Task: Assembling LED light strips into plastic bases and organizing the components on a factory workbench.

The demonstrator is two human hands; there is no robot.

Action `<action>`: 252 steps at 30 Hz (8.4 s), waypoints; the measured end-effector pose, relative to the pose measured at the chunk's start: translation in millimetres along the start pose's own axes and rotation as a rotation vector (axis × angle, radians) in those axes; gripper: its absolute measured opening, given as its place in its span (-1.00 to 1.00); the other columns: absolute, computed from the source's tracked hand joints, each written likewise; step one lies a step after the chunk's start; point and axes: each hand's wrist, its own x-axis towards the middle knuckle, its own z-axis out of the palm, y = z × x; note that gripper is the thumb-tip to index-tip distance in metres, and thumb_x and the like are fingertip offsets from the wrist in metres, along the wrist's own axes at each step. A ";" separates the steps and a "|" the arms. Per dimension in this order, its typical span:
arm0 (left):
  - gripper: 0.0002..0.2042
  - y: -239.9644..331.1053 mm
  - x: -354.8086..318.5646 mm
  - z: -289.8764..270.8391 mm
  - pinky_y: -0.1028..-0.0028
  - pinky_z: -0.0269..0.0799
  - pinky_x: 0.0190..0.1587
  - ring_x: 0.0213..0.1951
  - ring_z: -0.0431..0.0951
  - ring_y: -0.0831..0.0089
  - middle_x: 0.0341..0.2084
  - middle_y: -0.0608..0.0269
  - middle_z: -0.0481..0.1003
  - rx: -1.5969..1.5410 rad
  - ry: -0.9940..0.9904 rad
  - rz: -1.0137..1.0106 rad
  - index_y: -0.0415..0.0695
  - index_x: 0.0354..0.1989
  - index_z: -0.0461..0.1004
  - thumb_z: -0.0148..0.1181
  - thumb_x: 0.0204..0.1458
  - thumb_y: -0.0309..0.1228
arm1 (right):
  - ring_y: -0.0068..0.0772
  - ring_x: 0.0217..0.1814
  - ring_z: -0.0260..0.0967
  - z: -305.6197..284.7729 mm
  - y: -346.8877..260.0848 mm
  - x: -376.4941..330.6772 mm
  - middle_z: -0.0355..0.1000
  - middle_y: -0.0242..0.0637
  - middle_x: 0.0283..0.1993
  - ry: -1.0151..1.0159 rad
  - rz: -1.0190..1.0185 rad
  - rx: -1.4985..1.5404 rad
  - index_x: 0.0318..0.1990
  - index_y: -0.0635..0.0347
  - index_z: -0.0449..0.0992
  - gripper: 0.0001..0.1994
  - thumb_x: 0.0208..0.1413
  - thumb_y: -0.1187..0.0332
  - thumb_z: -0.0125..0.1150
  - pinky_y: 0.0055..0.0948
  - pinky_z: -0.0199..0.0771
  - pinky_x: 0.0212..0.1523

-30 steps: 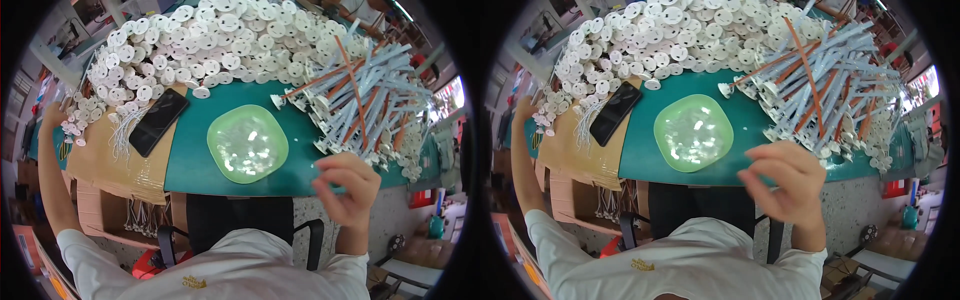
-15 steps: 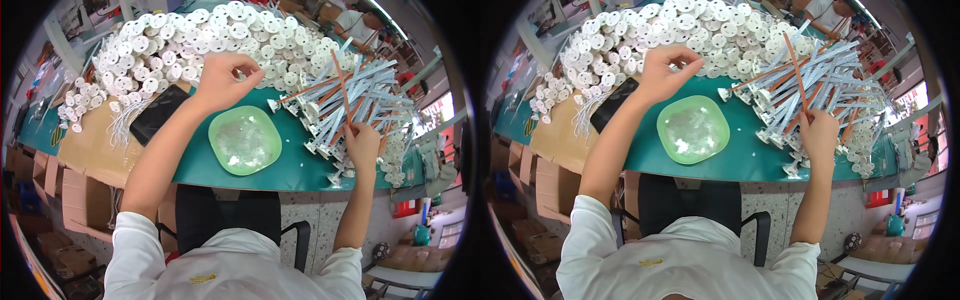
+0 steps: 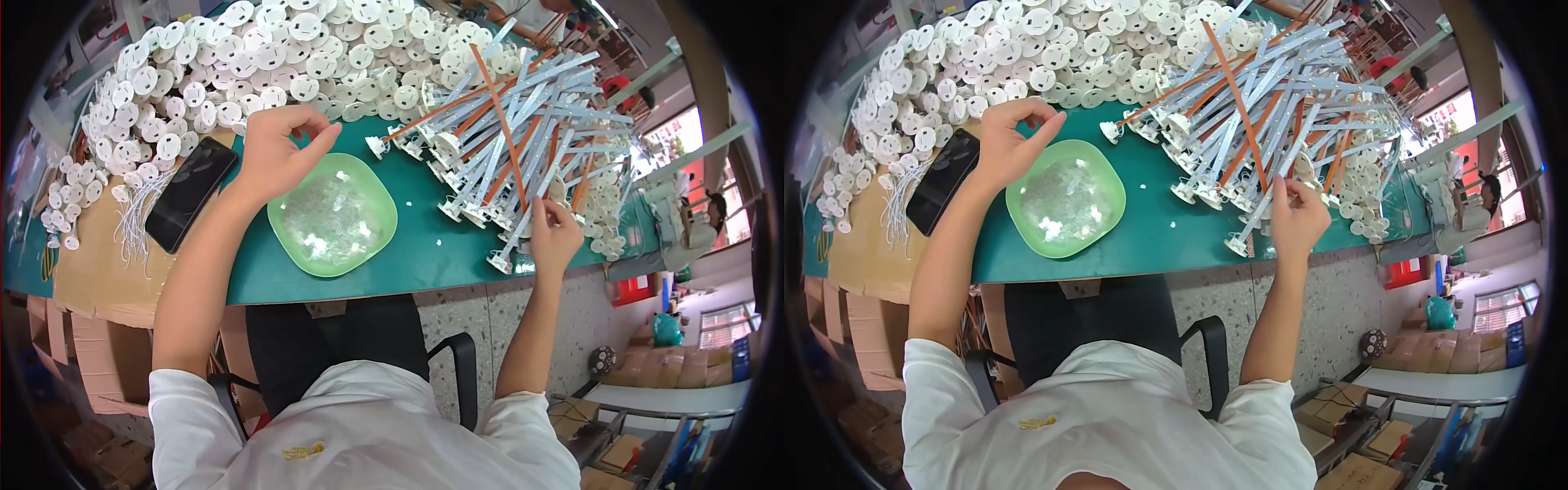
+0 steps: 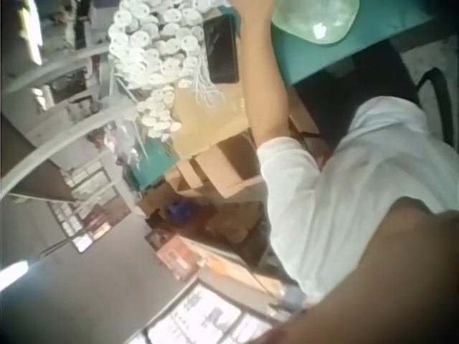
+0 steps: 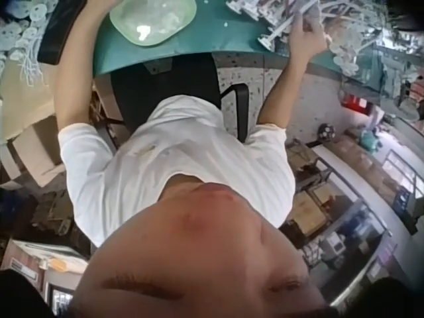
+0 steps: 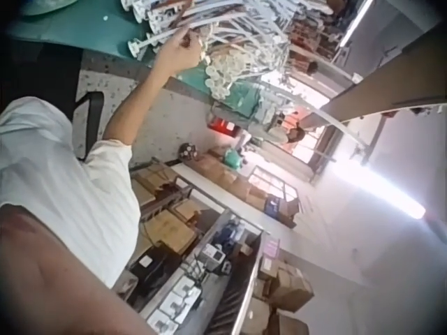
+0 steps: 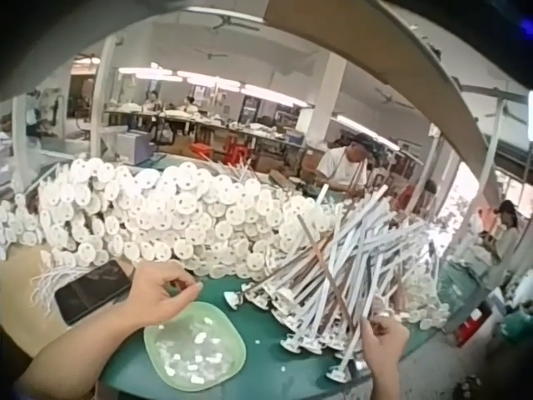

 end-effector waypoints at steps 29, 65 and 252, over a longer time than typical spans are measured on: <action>-0.64 27.9 -1.5 -8.5 0.43 0.38 0.09 0.00 0.51 0.47 -0.02 0.10 0.53 -0.745 -0.574 -0.135 -0.30 0.14 0.41 0.09 0.15 -0.54 | -0.67 -0.50 0.39 105.7 -200.4 41.1 0.49 -0.35 -0.46 -0.437 0.041 1.302 -0.17 0.43 0.53 -0.81 0.15 0.46 0.25 -0.65 0.44 -0.48; -0.78 24.4 -3.4 1.2 0.47 0.57 -0.10 -0.22 0.62 0.42 -0.27 0.07 0.59 -0.913 -0.148 -0.320 -0.41 -0.10 0.52 0.14 0.16 -0.51 | -0.19 -0.32 0.55 115.3 -173.8 -2.2 0.56 -0.09 -0.30 -0.041 -0.995 0.681 -0.27 0.41 0.57 -0.81 -0.12 0.68 0.31 -0.43 0.55 -0.31; -0.87 2.1 2.7 -11.9 0.63 0.35 -0.39 -0.45 0.51 0.61 -0.40 0.21 0.59 -0.552 -0.080 -0.391 -0.23 -0.29 0.57 0.22 0.10 -0.42 | -0.78 -0.58 0.05 -28.4 -93.6 26.9 0.27 -0.62 -0.59 -0.384 0.097 0.657 -0.34 0.36 0.59 -0.78 0.23 0.36 0.15 -0.62 0.04 -0.56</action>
